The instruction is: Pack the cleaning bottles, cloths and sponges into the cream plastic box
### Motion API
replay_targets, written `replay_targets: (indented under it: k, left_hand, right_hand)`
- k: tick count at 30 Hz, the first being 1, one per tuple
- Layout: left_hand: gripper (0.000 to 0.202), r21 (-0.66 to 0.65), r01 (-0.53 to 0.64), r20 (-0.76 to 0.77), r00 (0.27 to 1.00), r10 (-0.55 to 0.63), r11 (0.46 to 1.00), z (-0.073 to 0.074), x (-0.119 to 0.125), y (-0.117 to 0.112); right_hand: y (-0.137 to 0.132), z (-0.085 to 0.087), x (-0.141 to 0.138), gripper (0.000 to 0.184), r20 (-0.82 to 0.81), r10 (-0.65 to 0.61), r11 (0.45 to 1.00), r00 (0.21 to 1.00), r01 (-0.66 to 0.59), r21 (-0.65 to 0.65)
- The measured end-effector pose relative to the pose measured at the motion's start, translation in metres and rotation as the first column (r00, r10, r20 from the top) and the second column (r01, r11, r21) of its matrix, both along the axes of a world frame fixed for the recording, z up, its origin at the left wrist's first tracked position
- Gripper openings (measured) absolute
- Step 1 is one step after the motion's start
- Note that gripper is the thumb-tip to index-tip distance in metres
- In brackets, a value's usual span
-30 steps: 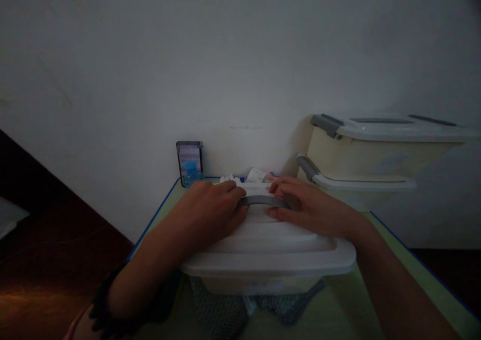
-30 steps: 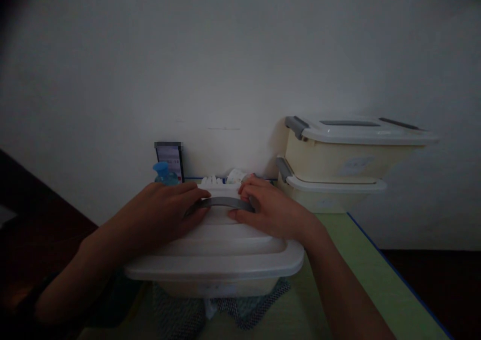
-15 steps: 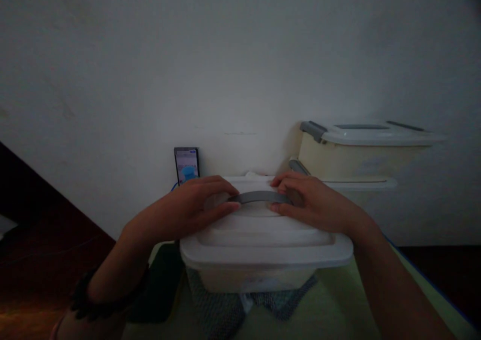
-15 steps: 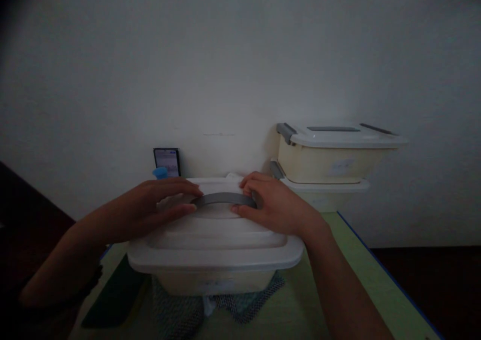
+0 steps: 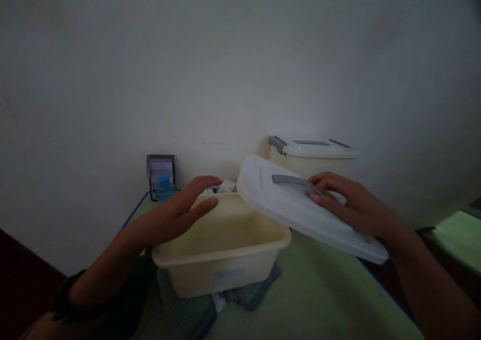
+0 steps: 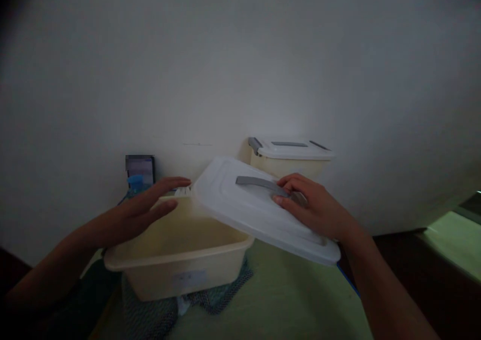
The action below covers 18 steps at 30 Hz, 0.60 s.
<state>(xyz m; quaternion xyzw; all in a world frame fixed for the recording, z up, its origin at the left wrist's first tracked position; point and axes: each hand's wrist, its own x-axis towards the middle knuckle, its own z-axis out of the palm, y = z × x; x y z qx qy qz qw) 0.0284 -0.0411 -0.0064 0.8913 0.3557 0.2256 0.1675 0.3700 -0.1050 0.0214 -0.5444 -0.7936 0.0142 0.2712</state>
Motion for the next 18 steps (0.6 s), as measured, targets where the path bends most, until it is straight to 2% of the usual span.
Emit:
replay_targets:
  k: [3,8,12,18]
  left_hand:
    - [0.039,0.011,0.036,-0.112,0.993,-0.035,0.999,-0.010,0.005,0.005]
    - [0.036,-0.004,0.066,-0.253,0.965,-0.065,0.998,-0.016,0.005,0.004]
    - [0.034,0.011,0.078,-0.295,0.953,-0.072,0.997,-0.020,0.003,0.005]
    - [0.041,-0.064,0.080,-0.292,0.952,-0.096,0.995,-0.027,0.001,0.014]
  right_hand:
    - [-0.012,-0.011,0.022,0.023,-0.001,-0.081,0.997,0.997,0.081,-0.009]
    - [-0.035,-0.033,0.045,0.024,-0.016,-0.158,0.978,0.987,0.154,-0.141]
    - [-0.046,-0.054,0.056,0.029,0.007,-0.159,0.953,0.987,0.155,-0.259]
    - [-0.047,-0.089,0.079,0.034,0.111,-0.237,0.936,0.965,0.257,-0.239]
